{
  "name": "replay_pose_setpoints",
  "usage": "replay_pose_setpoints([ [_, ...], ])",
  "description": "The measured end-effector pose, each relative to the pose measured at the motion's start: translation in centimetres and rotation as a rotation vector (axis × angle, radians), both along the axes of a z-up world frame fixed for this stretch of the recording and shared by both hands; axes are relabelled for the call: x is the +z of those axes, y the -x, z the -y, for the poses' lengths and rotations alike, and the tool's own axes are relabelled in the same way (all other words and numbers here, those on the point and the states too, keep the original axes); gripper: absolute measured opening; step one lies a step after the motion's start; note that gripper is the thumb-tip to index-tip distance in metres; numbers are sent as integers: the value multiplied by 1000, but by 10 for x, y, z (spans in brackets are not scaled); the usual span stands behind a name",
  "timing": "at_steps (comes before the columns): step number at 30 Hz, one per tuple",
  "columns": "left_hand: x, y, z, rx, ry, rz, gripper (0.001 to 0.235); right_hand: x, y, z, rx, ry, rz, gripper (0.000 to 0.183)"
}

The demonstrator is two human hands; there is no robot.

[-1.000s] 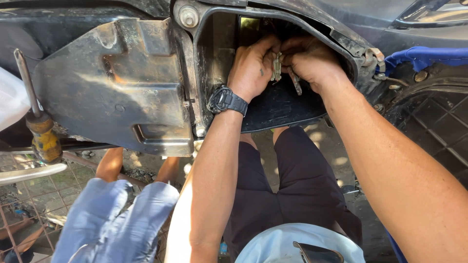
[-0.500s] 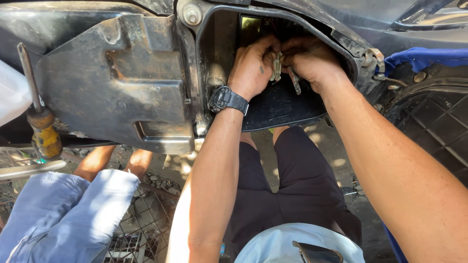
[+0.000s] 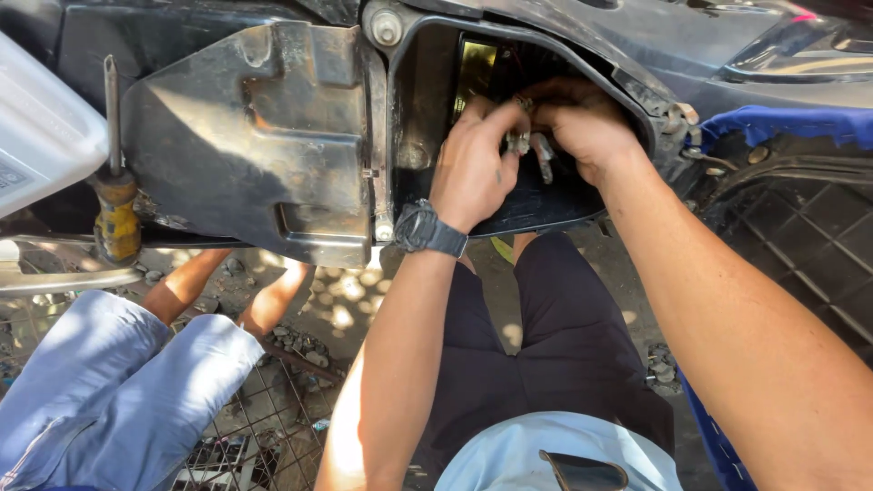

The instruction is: The person works on the electrical system of a motorcycle, focusing on the battery compartment under the seat. They use a screwdriver to manipulate components and handle a small white plastic connector, attempting to align and insert a metal pin into it.

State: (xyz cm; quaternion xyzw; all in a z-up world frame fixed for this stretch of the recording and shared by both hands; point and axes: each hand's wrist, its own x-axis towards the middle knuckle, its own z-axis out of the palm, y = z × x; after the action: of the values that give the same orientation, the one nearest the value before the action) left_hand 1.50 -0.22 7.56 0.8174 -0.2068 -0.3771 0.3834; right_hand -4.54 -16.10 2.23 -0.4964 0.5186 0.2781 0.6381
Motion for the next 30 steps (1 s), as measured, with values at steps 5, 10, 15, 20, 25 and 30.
replay_pose_setpoints([
  [5, 22, -8, 1, -104, -182, 12, 18, -19, 14, -6, -88, -17, -14, 59],
  [10, 7, 4, -7, -83, -185, 122, 19, -11, 16, -8, -96, -53, 26, 59],
  [15, 1, 8, -8, -5, -108, 176, 11, -10, 19, -11, -86, -153, 23, 67],
  [20, -26, 14, -10, 15, -45, 177, 10, -2, 17, -12, -143, -113, 23, 75],
  [25, 2, -3, -11, -17, 79, 149, 7, 6, 5, -10, -236, -199, -63, 12],
  [30, -3, -2, -10, 30, 67, 119, 10, 3, 8, -11, -186, -174, -68, 26],
])
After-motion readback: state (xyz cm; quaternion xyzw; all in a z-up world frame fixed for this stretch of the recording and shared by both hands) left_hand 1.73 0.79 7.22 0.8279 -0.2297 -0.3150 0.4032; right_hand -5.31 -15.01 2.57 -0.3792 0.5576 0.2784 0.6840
